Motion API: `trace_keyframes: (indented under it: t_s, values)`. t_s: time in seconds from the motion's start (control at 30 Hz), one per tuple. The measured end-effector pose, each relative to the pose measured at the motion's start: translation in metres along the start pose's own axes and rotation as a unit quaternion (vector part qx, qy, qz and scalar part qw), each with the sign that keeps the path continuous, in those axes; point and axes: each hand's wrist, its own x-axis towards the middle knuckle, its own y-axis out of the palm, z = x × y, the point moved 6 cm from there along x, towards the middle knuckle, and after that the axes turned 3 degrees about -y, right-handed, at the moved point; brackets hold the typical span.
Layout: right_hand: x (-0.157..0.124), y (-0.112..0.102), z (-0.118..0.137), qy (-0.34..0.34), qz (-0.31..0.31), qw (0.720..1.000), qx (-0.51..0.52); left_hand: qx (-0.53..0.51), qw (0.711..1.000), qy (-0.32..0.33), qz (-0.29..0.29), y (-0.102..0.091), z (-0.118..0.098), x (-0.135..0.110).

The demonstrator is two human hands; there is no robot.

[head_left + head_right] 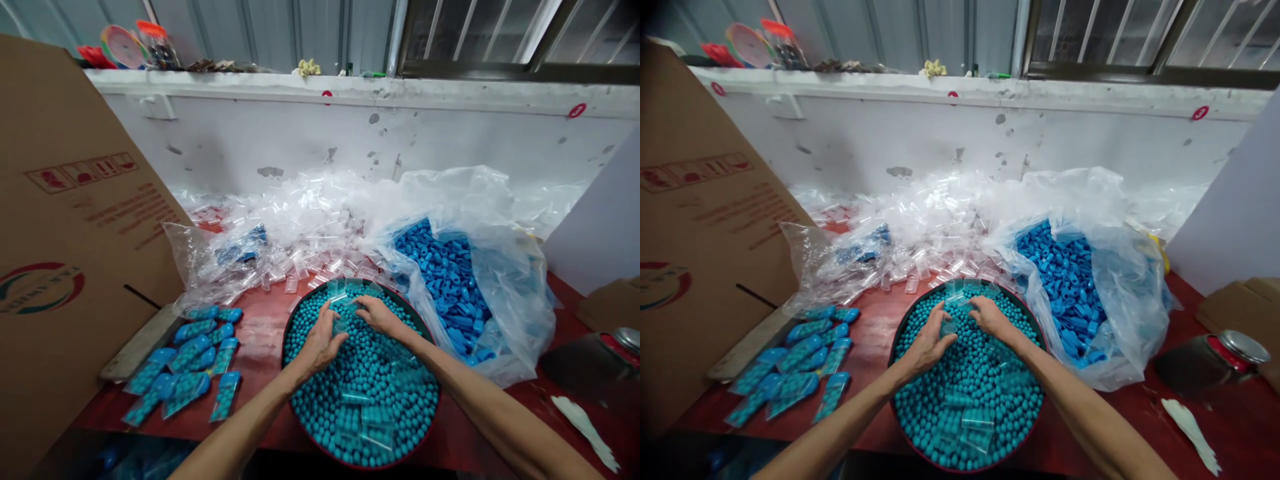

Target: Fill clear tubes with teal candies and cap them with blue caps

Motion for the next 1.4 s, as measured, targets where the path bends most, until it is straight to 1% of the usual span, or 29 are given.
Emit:
trace_keyframes:
  t_s: [0.07, 0.13, 0.17, 0.23, 0.33, 0.43, 0.5, 0.57, 0.67, 0.77, 0.83, 0.93, 1.0, 1.07, 1.17, 1.3, 1.4]
  values:
    - [-0.003, 0.003, 0.011, -0.02, 0.014, 1.0, 0.018, 0.034, 0.998, 0.045, 0.009, 0.002, -0.009, 0.002]
    - [-0.006, 0.006, 0.022, -0.039, 0.033, 0.998, 0.038, 0.07, 0.993, 0.081, 0.049, 0.01, -0.014, 0.0]
    - [-0.008, 0.008, 0.028, -0.05, 0.041, 0.997, 0.049, 0.081, 0.991, 0.085, 0.072, 0.014, -0.014, -0.001]
    - [-0.01, 0.011, 0.035, -0.055, 0.059, 0.994, 0.079, 0.095, 0.988, 0.07, 0.1, 0.019, -0.01, -0.004]
    - [-0.011, 0.014, 0.037, -0.032, 0.087, 0.989, 0.116, 0.103, 0.989, 0.024, 0.107, 0.021, -0.002, -0.008]
    - [-0.005, 0.013, 0.038, -0.03, 0.104, 0.988, 0.106, 0.116, 0.985, -0.031, 0.127, 0.021, 0.005, -0.01]
    - [0.005, 0.008, 0.038, -0.032, 0.096, 0.992, 0.078, 0.144, 0.977, -0.048, 0.153, 0.021, 0.006, -0.011]
    - [0.018, 0.0, 0.036, -0.019, 0.063, 0.997, 0.037, 0.169, 0.97, -0.046, 0.17, 0.022, 0.005, -0.011]
    - [0.038, -0.007, 0.033, 0.002, 0.018, 1.0, -0.023, 0.168, 0.971, -0.052, 0.161, 0.02, 0.005, -0.013]
    - [0.046, -0.001, 0.029, 0.003, 0.02, 0.998, -0.056, 0.14, 0.98, -0.061, 0.127, 0.017, 0.007, -0.017]
    - [0.043, 0.005, 0.028, -0.003, 0.025, 0.997, -0.067, 0.122, 0.987, -0.051, 0.092, 0.011, 0.009, -0.018]
    - [0.029, 0.012, 0.032, -0.038, 0.041, 0.996, -0.064, 0.11, 0.992, -0.03, 0.051, 0.002, 0.009, -0.012]
    - [0.019, 0.016, 0.037, -0.063, 0.06, 0.995, -0.053, 0.107, 0.993, -0.022, 0.052, 0.001, 0.01, -0.006]
    - [0.013, 0.018, 0.04, -0.076, 0.078, 0.993, -0.036, 0.103, 0.992, -0.011, 0.067, 0.004, 0.009, -0.001]
    - [0.013, 0.018, 0.038, -0.067, 0.099, 0.993, -0.003, 0.099, 0.991, 0.01, 0.089, 0.01, 0.008, 0.001]
    - [0.016, 0.016, 0.033, -0.045, 0.128, 0.989, 0.061, 0.059, 0.992, -0.016, 0.114, 0.013, 0.012, -0.003]
    - [0.011, 0.019, 0.034, -0.04, 0.148, 0.982, 0.113, 0.015, 0.993, -0.024, 0.118, 0.014, 0.014, -0.004]
